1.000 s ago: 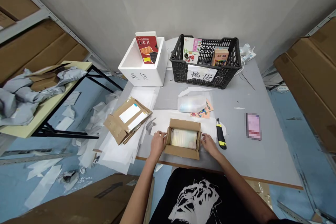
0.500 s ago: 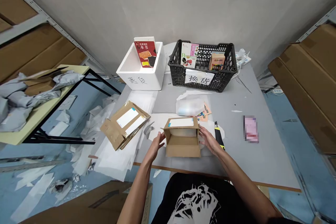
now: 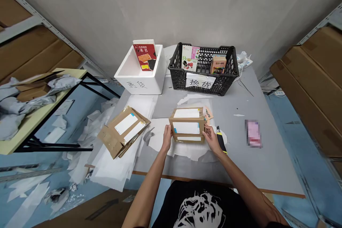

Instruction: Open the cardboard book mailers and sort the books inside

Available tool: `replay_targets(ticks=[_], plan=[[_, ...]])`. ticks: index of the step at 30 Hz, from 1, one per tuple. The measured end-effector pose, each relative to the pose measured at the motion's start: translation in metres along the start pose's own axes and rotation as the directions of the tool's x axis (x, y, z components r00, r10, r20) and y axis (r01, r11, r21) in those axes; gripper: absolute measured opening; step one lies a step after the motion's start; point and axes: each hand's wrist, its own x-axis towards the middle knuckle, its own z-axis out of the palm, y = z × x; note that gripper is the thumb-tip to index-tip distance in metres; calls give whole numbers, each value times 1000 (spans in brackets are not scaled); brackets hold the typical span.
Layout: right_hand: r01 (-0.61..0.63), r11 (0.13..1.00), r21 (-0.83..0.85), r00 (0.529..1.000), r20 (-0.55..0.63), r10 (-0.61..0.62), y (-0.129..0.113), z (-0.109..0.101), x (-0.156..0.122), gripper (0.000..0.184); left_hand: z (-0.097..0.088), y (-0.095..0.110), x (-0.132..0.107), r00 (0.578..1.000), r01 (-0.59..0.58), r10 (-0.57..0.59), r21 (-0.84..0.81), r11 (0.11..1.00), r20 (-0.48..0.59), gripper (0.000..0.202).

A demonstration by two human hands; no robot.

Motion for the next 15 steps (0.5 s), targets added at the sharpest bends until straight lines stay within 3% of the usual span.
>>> replay_targets(ticks=[3,7,12,15], plan=[[-4,999,52,1000,-4,5,5,-1,-1,42,4,-3,4,1000,-23,22,-125,992,-14,41],[0,1000,9,999,-34,0,-1,-3,-4,38,5,9,9,994,-107,105,-48,993,-38,38],[92,995,37,988,-126,-86,-37,-11,1,37,-4,52,8,977,-201,207,108,974,-49,39],[154,988,18,972,-185,-148,-70,-22,6,40,-15,85,2,960,-280,275,131,951,51,43]])
